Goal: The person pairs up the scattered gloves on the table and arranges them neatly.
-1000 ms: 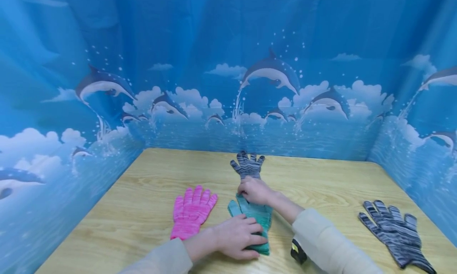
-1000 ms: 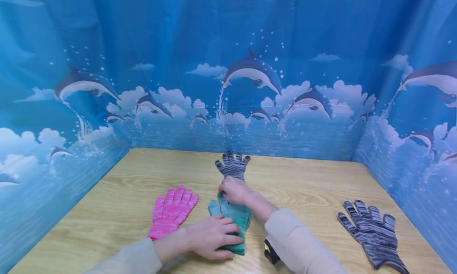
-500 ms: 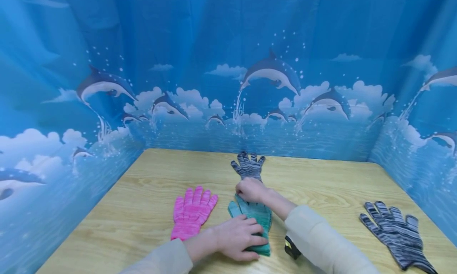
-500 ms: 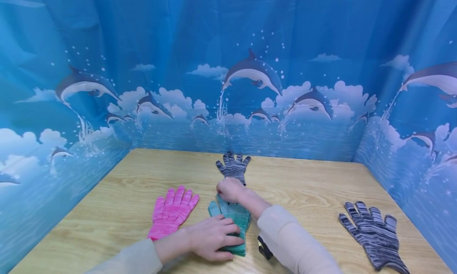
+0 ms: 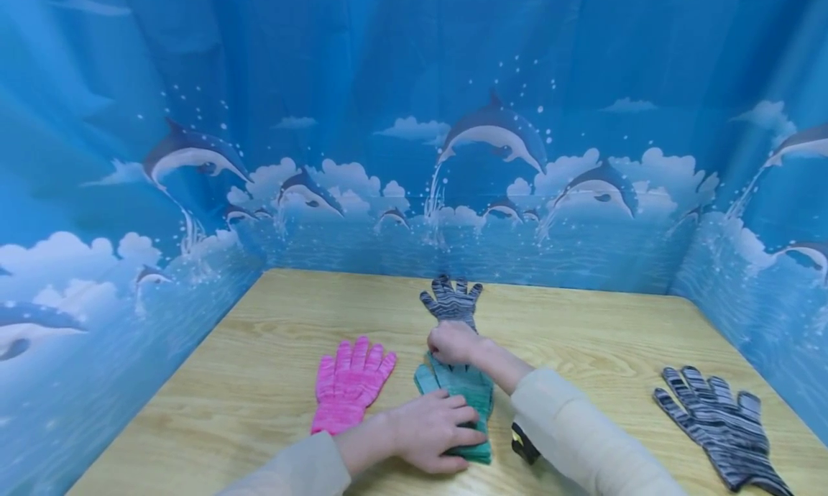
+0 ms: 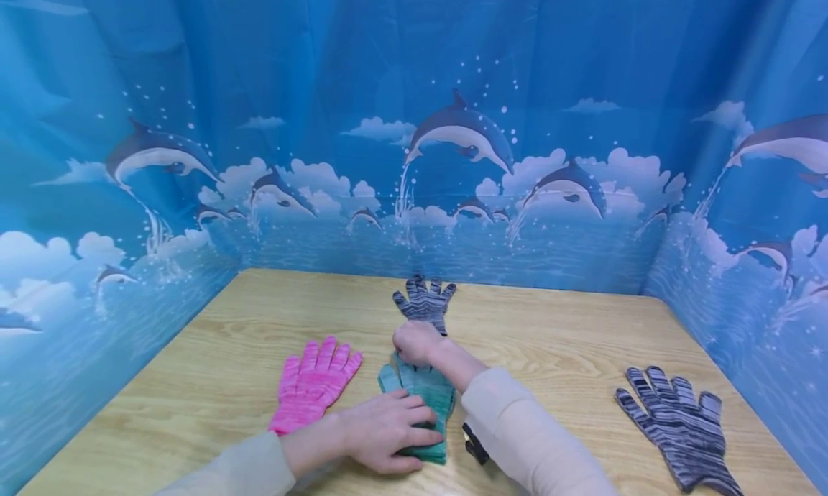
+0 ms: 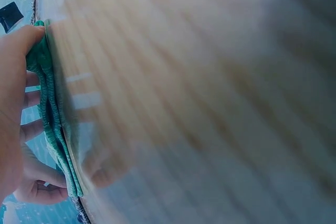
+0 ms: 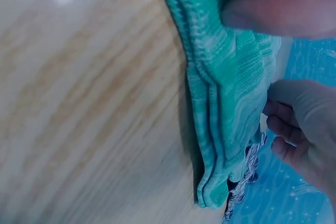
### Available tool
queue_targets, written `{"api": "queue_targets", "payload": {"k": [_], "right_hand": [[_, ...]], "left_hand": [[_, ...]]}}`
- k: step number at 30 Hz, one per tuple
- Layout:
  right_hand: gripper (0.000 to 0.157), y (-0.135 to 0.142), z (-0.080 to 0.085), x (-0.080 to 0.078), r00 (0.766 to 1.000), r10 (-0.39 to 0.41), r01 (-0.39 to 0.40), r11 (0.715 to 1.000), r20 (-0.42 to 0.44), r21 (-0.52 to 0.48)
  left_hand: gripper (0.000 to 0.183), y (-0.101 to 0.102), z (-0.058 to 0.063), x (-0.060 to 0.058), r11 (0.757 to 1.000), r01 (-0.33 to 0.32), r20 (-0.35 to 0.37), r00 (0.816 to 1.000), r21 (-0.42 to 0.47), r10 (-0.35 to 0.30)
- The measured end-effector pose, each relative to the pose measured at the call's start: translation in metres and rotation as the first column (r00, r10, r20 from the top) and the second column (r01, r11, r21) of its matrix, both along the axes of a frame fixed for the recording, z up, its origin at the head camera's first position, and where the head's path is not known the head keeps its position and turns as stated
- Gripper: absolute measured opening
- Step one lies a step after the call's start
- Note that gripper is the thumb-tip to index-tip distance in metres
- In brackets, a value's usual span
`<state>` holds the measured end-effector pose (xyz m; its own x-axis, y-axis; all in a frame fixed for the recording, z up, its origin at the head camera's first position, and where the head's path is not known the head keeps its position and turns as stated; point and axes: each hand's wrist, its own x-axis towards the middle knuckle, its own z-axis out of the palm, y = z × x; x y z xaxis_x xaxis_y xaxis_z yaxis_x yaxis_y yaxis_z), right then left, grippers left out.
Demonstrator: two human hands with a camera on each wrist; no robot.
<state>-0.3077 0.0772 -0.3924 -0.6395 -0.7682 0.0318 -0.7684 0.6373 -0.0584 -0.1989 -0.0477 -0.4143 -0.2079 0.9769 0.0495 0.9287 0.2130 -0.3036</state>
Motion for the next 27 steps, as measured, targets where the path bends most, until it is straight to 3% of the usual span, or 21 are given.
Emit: {"api": "queue_targets", "payload": {"k": [6, 15, 21, 27], "right_hand": [[0.032, 0.001, -0.004, -0.003, 0.999, -0.004, 0.004, 1.000, 0.040, 0.006], [0.029, 0.012, -0.001, -0.015, 0.995, -0.086, 0.081, 0.993, -0.047, -0.087], [0.025, 0.013, -0.002, -0.015, 0.993, -0.068, 0.065, 0.997, -0.096, -0.036], [0.022, 0.012, 0.001, -0.012, 0.996, -0.079, 0.077, 0.996, -0.042, -0.035]], "left_hand": [[0.046, 0.000, -0.003, 0.001, 1.000, 0.002, 0.010, 1.000, -0.012, -0.002], [0.045, 0.001, -0.001, 0.000, 1.000, 0.001, 0.015, 1.000, -0.005, -0.001], [0.045, 0.001, 0.001, 0.000, 1.000, -0.002, 0.030, 1.000, -0.015, 0.002], [0.045, 0.001, 0.002, 0.000, 0.999, -0.010, 0.041, 0.999, -0.033, 0.011]]}}
